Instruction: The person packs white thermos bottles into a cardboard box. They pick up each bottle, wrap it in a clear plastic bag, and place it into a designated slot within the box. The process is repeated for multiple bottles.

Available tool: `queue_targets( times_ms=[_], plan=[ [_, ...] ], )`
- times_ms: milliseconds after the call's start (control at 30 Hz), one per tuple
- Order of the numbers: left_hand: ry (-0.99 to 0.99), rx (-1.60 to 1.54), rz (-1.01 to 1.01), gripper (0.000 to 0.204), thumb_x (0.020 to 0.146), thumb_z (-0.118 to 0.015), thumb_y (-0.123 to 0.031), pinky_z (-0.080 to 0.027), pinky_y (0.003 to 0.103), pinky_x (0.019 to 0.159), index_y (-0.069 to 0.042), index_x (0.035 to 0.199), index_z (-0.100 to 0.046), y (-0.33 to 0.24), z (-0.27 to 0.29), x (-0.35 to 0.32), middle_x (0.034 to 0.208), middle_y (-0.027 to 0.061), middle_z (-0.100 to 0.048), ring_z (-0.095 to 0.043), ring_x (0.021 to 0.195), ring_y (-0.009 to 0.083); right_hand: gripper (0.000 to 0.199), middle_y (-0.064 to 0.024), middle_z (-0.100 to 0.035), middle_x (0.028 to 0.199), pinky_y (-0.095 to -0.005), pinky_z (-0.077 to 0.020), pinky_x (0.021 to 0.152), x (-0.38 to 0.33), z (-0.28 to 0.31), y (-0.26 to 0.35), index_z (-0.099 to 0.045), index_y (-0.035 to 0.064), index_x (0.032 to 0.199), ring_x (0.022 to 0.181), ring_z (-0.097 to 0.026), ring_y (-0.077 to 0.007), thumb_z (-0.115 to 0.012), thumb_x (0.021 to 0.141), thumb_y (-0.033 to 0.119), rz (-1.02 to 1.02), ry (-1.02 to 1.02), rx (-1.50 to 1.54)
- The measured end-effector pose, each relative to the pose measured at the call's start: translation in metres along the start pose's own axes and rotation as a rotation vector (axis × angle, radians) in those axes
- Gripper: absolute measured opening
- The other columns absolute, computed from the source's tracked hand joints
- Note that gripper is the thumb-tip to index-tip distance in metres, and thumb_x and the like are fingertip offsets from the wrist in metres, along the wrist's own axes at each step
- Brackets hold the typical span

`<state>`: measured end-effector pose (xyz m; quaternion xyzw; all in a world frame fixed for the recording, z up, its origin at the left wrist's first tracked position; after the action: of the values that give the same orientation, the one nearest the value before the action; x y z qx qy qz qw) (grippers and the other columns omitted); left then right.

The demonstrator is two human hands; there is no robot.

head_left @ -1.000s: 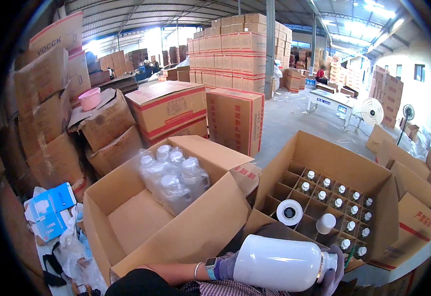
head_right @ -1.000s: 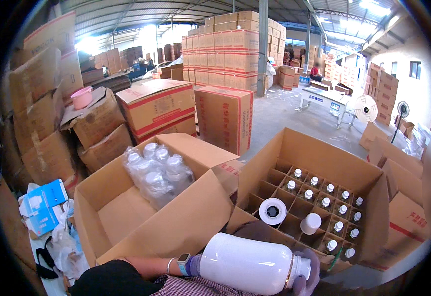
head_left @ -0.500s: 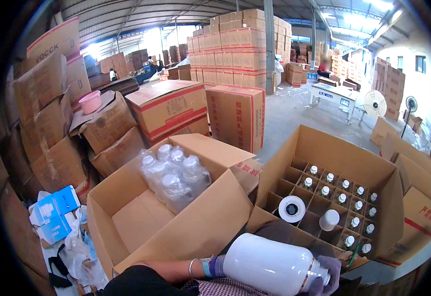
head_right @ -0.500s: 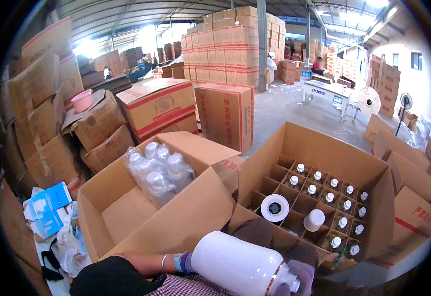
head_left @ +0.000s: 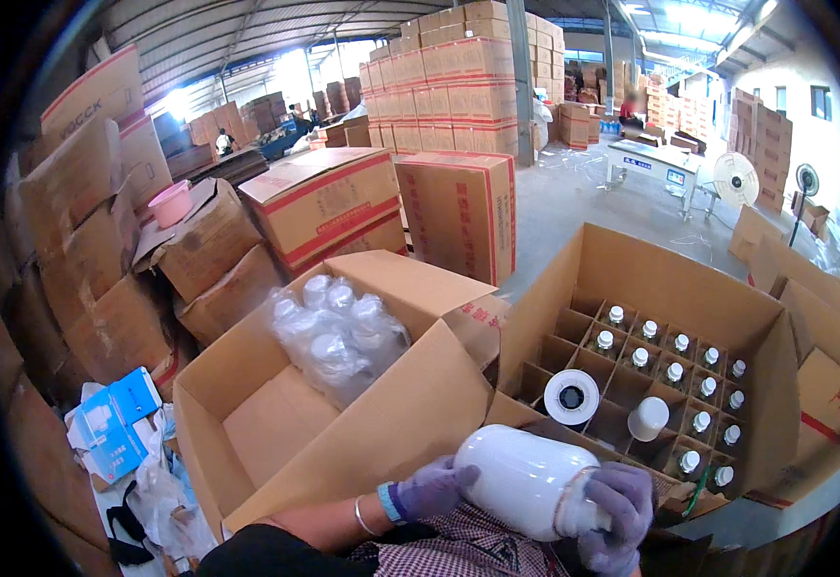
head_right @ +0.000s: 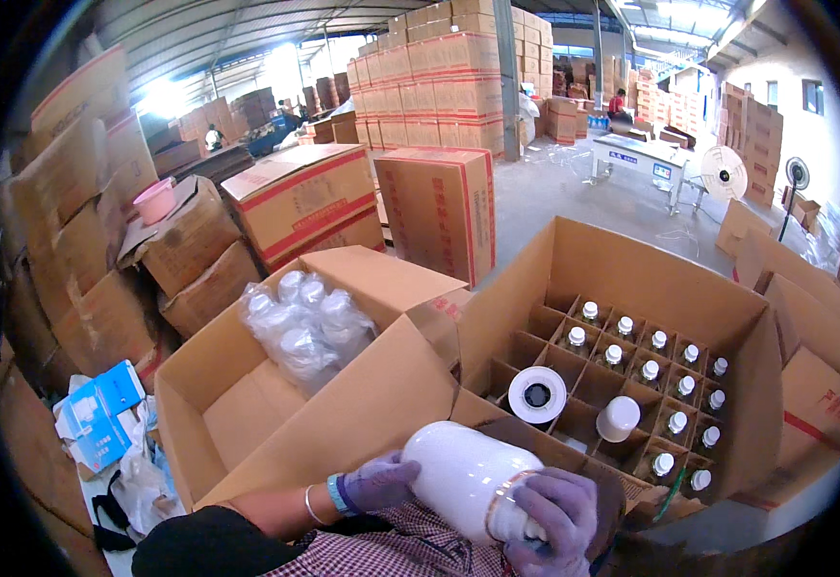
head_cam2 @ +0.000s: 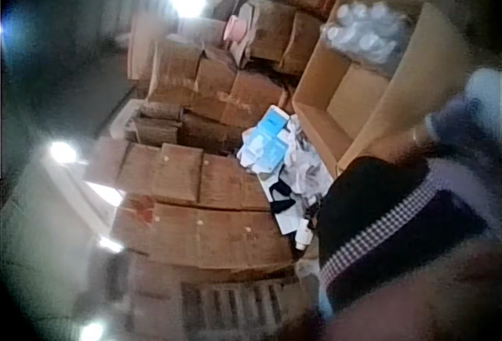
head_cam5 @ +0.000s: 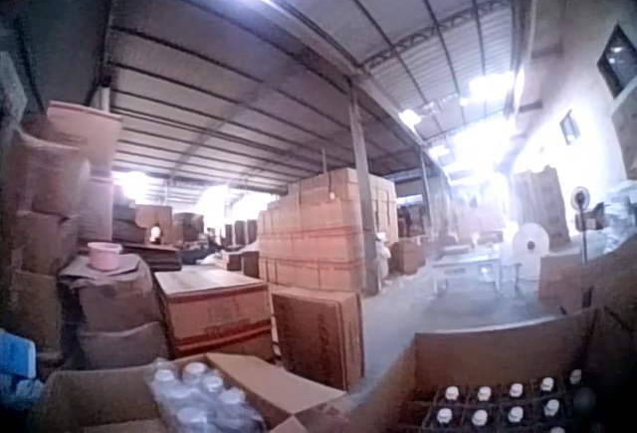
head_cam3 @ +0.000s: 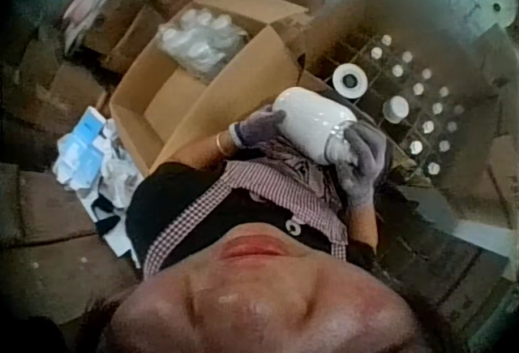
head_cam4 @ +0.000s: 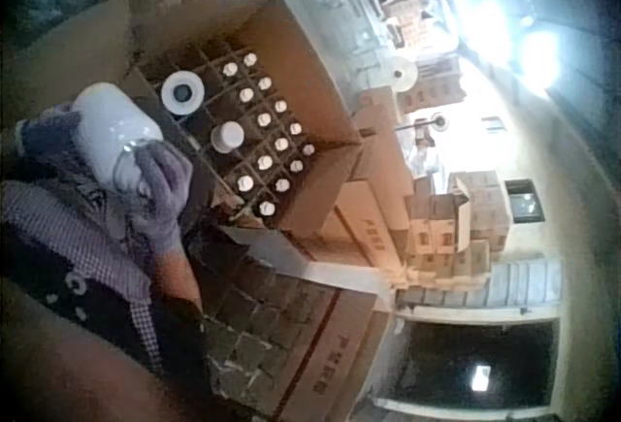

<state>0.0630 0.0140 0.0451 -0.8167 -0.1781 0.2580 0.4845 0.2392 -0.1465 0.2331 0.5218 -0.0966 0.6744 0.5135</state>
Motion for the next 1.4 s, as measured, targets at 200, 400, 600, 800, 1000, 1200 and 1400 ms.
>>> queue_targets(
  times_ms=[200,400,600,800,1000,1200,1400],
  plan=[
    [-0.16,-0.082,-0.096,0.06,0.098,-0.063,-0.045,-0.05,0.036,0.098,0.003,0.133,-0.054,-0.014,0.045,-0.014,0.121,0.0131,-0.065,-0.059,0.113,0.0232,0.053,-0.0183,-0.058,0.124,-0.0466,-0.0495,0.096,-0.008,0.008,-0.206,-0.062,0.0071,0.123,0.11,-0.06,-0.0397,-0.076,0.073,0.014,-0.339,0.13,-0.603],
    [-0.285,-0.224,-0.147,0.062,0.098,-0.063,-0.043,-0.049,0.039,0.102,0.003,0.138,-0.05,-0.003,0.076,-0.016,0.13,0.0142,-0.061,-0.059,0.118,0.025,0.093,-0.0189,-0.045,0.136,-0.0499,-0.0527,0.095,-0.097,-0.002,-0.357,-0.042,0.0162,0.144,0.121,-0.055,-0.0407,-0.087,0.063,0.026,-0.841,0.521,-0.664],
    [-0.295,-0.233,-0.183,0.062,0.099,-0.062,-0.042,-0.048,0.039,0.104,0.003,0.139,-0.05,-0.005,0.082,-0.011,0.131,0.0139,-0.061,-0.059,0.119,0.0251,0.082,-0.0189,-0.052,0.128,-0.046,-0.0515,0.096,-0.063,-0.001,-0.329,-0.047,0.0052,0.134,0.117,-0.057,-0.0378,-0.085,0.063,0.02,-0.784,0.47,-0.728],
    [-0.262,-0.119,-0.115,0.066,0.098,-0.063,-0.045,-0.045,0.037,0.106,0.003,0.14,-0.048,-0.006,0.086,-0.013,0.129,0.0139,-0.061,-0.057,0.12,0.0249,0.074,-0.0186,-0.053,0.129,-0.0423,-0.0465,0.102,0.005,-0.018,-0.11,-0.052,0.0101,0.126,0.12,-0.054,-0.038,-0.084,0.059,0.009,-0.128,0.205,0.122],
    [-0.157,0.187,-0.114,0.062,0.093,-0.073,-0.039,-0.048,0.034,0.1,0.004,0.135,-0.056,-0.03,0.044,-0.011,0.124,0.0129,-0.066,-0.062,0.11,0.0214,0.066,-0.0206,-0.065,0.118,-0.0428,-0.0573,0.084,-0.036,-0.03,-0.08,-0.056,0.007,0.12,0.102,-0.069,-0.0366,-0.088,0.065,0.028,-0.264,0.345,0.093],
    [-0.073,0.549,-0.482,0.051,0.089,-0.078,-0.028,-0.051,0.036,0.094,0.003,0.126,-0.063,-0.084,-0.03,-0.042,0.121,0.0097,-0.068,-0.065,0.106,0.0194,0.076,-0.0156,-0.067,0.118,-0.0408,-0.0512,0.095,-0.099,-0.023,-0.116,-0.054,0.0034,0.125,0.109,-0.066,-0.0266,-0.088,0.064,0.034,-0.742,0.226,0.35],
    [0.442,1.317,-0.985,0.027,0.084,-0.077,-0.022,-0.049,0.04,0.1,-0.007,0.106,-0.072,-0.137,-0.122,-0.025,0.138,0.0222,-0.057,-0.062,0.117,0.0382,0.094,-0.0132,-0.045,0.146,-0.0407,-0.037,0.112,-0.108,0.001,-0.132,-0.037,0.0023,0.147,0.134,-0.047,-0.0262,-0.069,0.083,0.064,-0.696,-0.234,0.57]
  ],
)
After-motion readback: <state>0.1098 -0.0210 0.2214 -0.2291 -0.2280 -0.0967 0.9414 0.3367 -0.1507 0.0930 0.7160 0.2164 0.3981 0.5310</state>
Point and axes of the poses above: each hand's wrist, its own x-axis towards the middle knuckle, its own z-axis out of the back of the hand, y = z × x, the point moved 8 cm from there along x, towards the middle knuckle
